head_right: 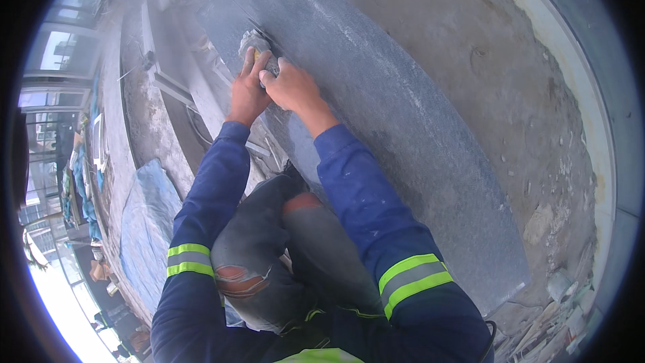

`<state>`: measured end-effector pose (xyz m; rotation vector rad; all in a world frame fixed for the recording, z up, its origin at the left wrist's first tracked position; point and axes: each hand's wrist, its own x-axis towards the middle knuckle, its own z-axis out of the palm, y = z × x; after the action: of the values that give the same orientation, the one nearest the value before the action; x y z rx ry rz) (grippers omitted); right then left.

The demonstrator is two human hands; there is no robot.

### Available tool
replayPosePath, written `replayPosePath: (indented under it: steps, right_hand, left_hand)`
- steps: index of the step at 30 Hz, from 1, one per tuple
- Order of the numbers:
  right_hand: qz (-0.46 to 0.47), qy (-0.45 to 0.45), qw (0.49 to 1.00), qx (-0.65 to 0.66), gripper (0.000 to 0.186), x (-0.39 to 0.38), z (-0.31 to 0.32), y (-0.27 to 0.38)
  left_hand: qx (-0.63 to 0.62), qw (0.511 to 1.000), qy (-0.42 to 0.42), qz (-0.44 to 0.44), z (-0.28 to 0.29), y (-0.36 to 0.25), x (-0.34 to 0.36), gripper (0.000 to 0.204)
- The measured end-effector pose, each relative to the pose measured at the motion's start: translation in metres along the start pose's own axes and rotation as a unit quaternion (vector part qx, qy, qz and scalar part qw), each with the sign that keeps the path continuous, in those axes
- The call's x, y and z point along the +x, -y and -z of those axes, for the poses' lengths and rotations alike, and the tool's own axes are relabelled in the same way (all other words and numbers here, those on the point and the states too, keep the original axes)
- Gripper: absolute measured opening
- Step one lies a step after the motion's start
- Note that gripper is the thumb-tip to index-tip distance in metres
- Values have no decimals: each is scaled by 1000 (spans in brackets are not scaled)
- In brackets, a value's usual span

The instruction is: The person uses an angle grinder to grind the surface of a large gray stone slab. They move the grinder along the slab's surface, generating dust, and briefly pause to reposition the tool before continuing the grinding action.

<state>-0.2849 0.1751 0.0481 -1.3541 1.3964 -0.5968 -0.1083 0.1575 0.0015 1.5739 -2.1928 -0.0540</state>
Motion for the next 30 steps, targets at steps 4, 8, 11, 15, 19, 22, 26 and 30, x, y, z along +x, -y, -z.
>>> replayPosePath:
  steps: [4, 8, 11, 15, 19, 22, 26, 30]
  right_hand:
    - [14, -4, 999, -49, 82, -15, 6, -3]
    - [13, 0, 999, -46, 83, -17, 8, -11]
    - [17, -13, 1000, -22, 86, -6, 3, -6]
    - [11, -7, 1000, -27, 82, -7, 4, -2]
    - [25, -18, 999, -37, 78, -26, 8, -11]
    - [9, -1, 1000, 1, 76, -22, 7, -18]
    - [21, -31, 999, -20, 79, -3, -1, -14]
    - [16, -23, 999, -20, 75, -4, 0, -9]
  left_hand:
    - [4, 1000, -18, -10, -1, -8, -11, 77]
    - [7, 1000, -19, -7, -4, -12, -17, 78]
    - [9, 1000, -7, 10, -3, -8, -7, 78]
    - [36, 999, 2, -2, 2, -7, -4, 80]
    - [59, 998, -4, -10, 2, -15, -18, 80]
    - [60, 998, -8, -3, 0, -17, -20, 79]
    - [74, 997, 5, 7, 1, -13, -5, 77]
    - [73, 997, -2, -13, 7, -14, -5, 77]
